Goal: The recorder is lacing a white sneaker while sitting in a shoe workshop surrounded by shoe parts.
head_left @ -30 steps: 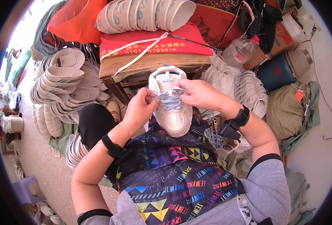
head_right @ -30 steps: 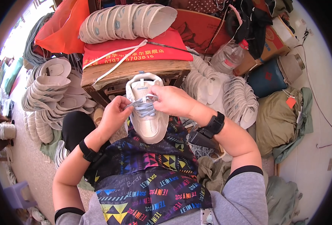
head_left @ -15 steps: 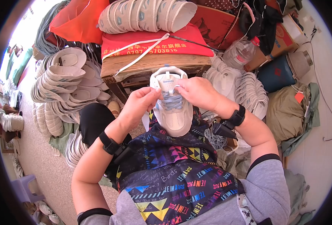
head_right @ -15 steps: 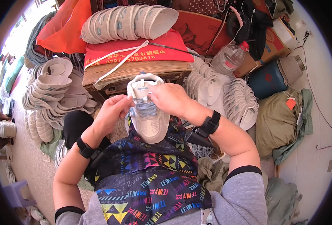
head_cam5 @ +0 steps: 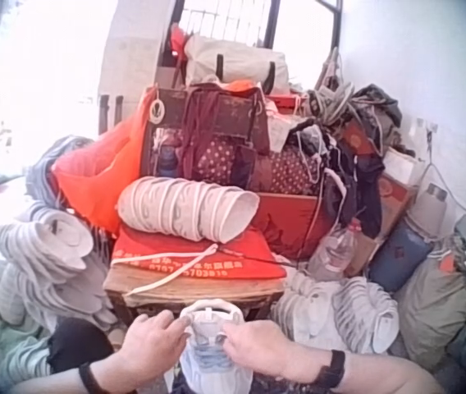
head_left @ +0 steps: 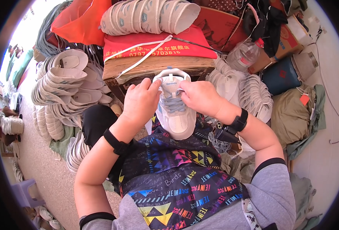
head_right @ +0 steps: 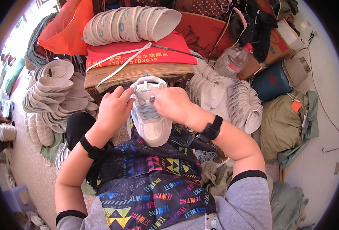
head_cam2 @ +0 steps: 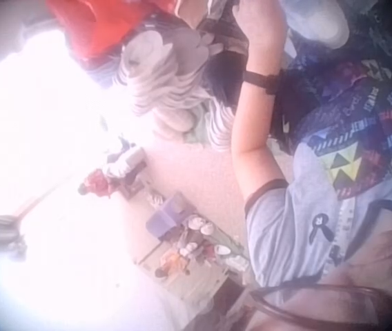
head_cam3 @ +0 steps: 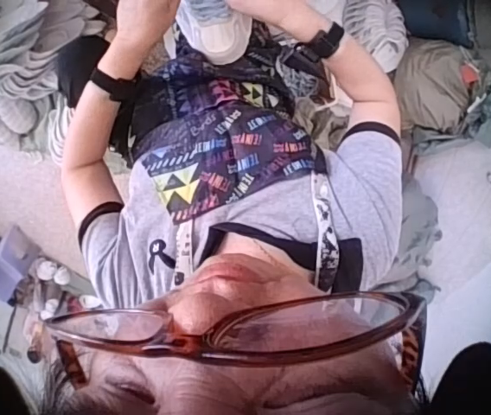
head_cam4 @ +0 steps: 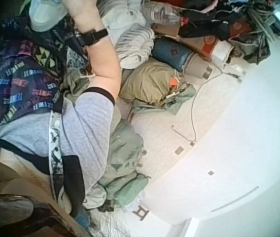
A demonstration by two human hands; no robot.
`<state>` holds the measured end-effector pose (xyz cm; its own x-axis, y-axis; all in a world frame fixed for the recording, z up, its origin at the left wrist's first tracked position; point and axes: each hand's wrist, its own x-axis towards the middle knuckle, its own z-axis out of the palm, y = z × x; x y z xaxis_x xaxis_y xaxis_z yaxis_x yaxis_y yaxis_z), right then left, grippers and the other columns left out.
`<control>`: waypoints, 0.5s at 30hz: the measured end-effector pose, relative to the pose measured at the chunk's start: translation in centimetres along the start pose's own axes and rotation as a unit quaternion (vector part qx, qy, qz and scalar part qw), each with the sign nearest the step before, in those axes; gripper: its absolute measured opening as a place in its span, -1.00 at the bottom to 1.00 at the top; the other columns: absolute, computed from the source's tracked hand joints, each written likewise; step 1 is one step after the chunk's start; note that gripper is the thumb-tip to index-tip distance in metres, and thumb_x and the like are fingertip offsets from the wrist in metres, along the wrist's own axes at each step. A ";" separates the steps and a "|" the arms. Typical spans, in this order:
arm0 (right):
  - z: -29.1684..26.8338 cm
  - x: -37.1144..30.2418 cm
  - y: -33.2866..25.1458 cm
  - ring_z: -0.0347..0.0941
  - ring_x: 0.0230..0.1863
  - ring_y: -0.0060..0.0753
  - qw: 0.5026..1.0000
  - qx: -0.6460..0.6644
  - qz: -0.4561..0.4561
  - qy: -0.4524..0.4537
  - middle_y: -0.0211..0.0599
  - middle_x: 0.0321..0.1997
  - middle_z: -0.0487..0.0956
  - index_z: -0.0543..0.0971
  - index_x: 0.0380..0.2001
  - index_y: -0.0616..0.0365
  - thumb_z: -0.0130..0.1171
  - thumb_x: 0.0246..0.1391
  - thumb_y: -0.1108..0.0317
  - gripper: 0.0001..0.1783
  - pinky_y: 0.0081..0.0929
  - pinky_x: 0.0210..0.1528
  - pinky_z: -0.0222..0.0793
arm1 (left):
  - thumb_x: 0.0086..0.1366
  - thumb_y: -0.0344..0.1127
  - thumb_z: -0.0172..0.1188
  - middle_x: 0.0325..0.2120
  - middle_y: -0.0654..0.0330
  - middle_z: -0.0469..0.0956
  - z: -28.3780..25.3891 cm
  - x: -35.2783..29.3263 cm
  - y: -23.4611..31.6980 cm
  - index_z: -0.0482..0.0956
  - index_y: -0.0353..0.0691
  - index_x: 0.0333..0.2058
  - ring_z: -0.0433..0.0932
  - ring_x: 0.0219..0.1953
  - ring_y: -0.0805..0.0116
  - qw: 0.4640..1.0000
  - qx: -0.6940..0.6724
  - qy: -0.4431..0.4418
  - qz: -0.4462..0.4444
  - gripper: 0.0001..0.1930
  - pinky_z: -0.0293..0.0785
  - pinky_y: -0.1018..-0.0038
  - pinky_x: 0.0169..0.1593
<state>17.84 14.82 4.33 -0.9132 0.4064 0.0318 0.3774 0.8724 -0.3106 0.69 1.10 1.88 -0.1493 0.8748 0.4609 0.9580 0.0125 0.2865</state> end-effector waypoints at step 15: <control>-0.8 0.1 0.3 0.56 -0.39 -0.01 0.999 -0.039 -0.028 -0.006 -0.15 -0.47 0.59 0.46 -0.31 0.08 0.15 0.03 0.22 -0.79 -0.09 -0.38 0.43 | 0.11 -0.30 0.26 -0.50 0.14 0.41 -0.3 -0.9 0.3 0.51 -0.22 -0.43 0.50 -0.41 0.12 0.998 -0.043 -0.025 -0.031 -0.85 0.39 0.24 -0.32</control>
<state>18.04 15.37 5.01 -0.9349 0.3531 0.0356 0.3359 0.9126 -0.2330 1.00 0.21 1.78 -0.1927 0.8970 0.3979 0.9225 0.0273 0.3851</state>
